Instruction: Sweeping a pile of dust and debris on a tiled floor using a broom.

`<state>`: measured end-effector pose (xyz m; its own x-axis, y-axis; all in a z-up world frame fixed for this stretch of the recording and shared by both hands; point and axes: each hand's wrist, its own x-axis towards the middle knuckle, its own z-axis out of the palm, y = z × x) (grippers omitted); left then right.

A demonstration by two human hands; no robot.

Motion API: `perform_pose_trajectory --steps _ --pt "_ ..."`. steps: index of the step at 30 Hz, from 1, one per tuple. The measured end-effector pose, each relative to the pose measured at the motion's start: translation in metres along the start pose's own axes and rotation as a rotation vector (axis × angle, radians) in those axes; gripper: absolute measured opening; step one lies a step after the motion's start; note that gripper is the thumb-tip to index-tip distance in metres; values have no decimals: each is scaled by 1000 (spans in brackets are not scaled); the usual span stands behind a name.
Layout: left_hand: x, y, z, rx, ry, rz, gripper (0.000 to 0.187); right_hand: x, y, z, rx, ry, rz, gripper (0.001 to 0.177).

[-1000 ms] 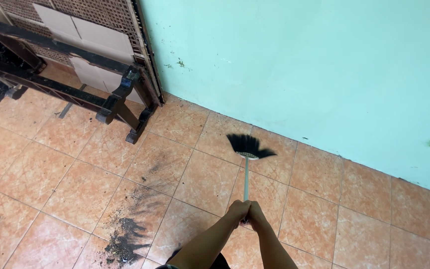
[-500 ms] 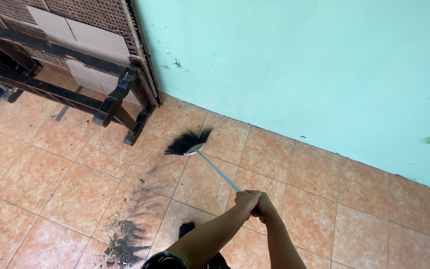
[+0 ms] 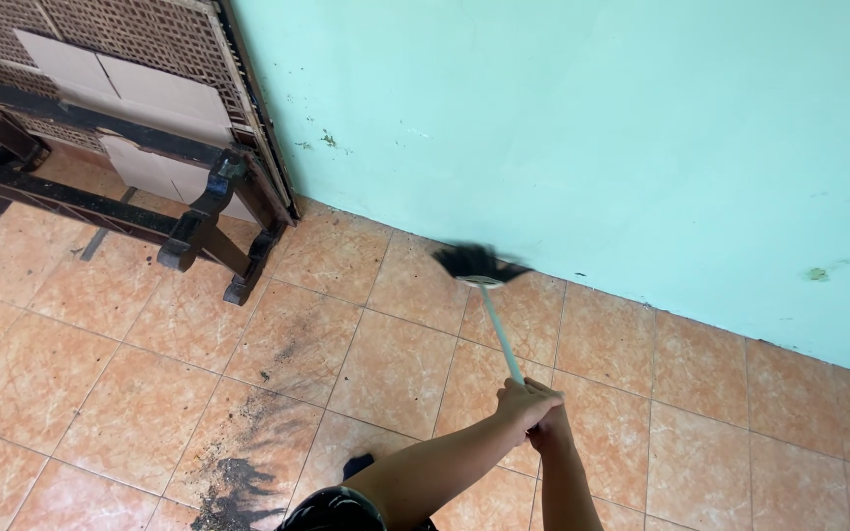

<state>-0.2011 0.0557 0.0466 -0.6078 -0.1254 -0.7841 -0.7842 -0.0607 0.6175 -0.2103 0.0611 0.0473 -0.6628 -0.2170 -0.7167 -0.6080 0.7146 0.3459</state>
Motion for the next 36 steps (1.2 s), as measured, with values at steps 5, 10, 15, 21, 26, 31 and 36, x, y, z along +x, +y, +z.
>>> perform_pose_trajectory --steps 5,10,15,21,26,31,36 --pt "37 0 5 84 -130 18 67 15 -2 -22 92 -290 271 77" --pt "63 13 -18 63 -145 -7 65 99 1 35 193 -176 241 57" --pt "90 18 -38 27 -110 -103 64 267 3 202 170 62 -3 31" --pt "118 13 -69 -49 -38 29 58 212 -1 102 2644 -213 96 44" --pt "135 3 -98 -204 -12 -75 54 231 -24 80 2535 -91 164 30" --pt "137 -4 -118 -295 118 -81 53 188 -36 12 2372 -257 149 25" --pt "129 -5 -128 -366 168 -131 52 203 -44 22 2284 -238 36 28"
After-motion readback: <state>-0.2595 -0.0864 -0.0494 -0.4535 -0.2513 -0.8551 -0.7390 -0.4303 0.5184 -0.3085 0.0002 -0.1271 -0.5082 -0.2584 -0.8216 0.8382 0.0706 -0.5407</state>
